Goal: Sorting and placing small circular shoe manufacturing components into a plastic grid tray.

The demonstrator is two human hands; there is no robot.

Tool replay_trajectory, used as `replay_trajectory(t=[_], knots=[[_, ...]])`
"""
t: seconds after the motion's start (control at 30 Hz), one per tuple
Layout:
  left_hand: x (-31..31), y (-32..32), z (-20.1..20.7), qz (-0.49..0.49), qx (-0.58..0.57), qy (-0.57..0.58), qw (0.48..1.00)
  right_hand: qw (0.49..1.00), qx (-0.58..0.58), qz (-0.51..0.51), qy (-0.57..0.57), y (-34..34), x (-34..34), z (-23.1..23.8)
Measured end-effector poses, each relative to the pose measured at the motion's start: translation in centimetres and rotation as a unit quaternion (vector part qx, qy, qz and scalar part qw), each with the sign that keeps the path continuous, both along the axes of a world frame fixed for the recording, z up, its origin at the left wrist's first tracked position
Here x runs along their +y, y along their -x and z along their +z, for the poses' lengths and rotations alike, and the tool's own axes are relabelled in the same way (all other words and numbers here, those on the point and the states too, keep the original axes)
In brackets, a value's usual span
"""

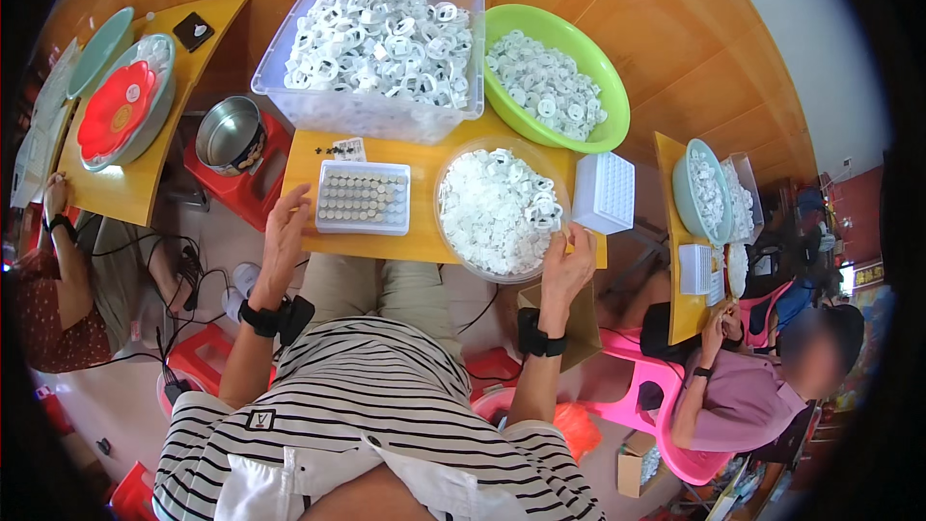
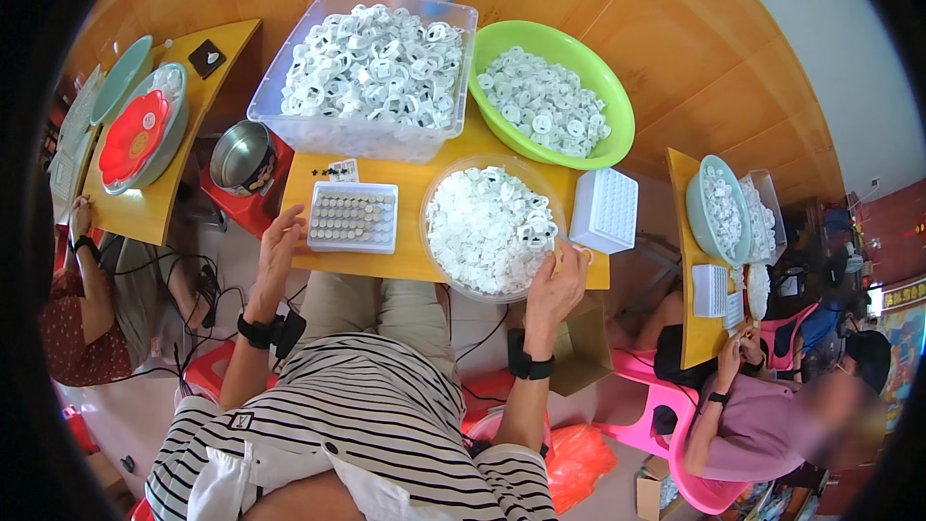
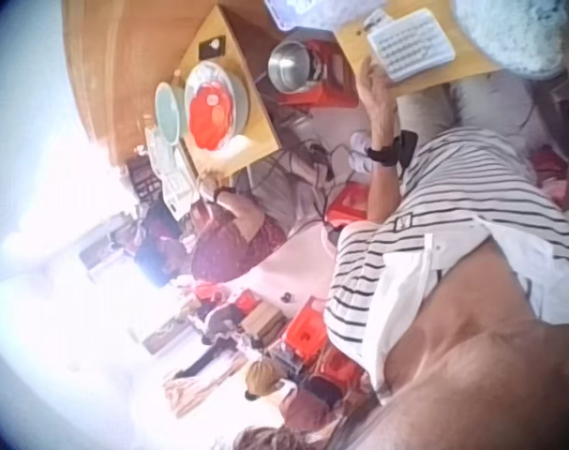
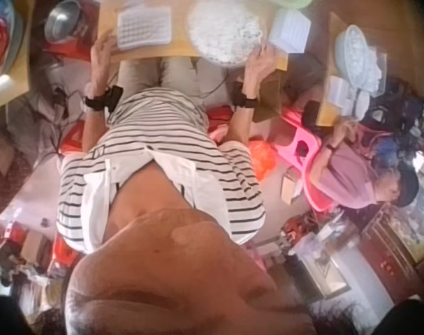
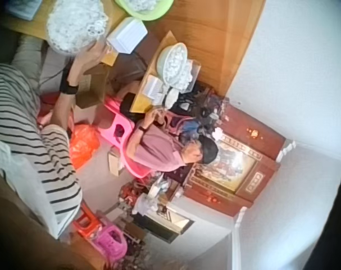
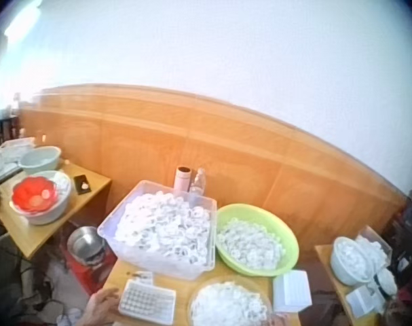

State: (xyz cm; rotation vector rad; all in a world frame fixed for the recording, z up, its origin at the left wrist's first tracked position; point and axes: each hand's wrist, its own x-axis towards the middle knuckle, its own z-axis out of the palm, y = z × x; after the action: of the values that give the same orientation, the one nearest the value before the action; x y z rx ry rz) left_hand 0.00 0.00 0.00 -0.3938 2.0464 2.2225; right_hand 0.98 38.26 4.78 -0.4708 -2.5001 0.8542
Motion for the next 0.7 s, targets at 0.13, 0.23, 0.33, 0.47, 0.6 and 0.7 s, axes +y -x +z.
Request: replay_trajectory(t=[0.13, 0.23, 0.33, 0.47, 0.6, 0.7], knots=[[0.6, -1.1, 0.7, 0.102, 0.059, 0.112, 0.987, 0.991, 0.041, -0.016, -0.124, -0.1, 1.8, -1.5], [0.4, -1.4, 0.9, 0.122, 0.089, 0.126, 0.980, 0.995, 0.046, -0.036, -0.084, 0.2, 2.4, -2.3], [-0.1, -1.5, 0.9, 0.120, 0.108, 0.127, 0.979, 0.998, 0.044, -0.046, 0.006, 1.2, 1.9, -2.0], [-0.5, -1.6, 0.2, 0.125, 0.153, 0.150, 0.969, 0.999, 0.001, -0.050, -0.010, 1.5, 1.3, -1.5], [0.0, -1.7, 1.7, 0.149, 0.184, 0.149, 0.960, 0.990, 0.036, -0.059, -0.121, 1.7, 0.3, -1.0], [0.8, -2.1, 4.1, 0.178, 0.208, 0.123, 0.954, 0.985, 0.013, -0.035, -0.171, 2.3, -0.4, -0.7]])
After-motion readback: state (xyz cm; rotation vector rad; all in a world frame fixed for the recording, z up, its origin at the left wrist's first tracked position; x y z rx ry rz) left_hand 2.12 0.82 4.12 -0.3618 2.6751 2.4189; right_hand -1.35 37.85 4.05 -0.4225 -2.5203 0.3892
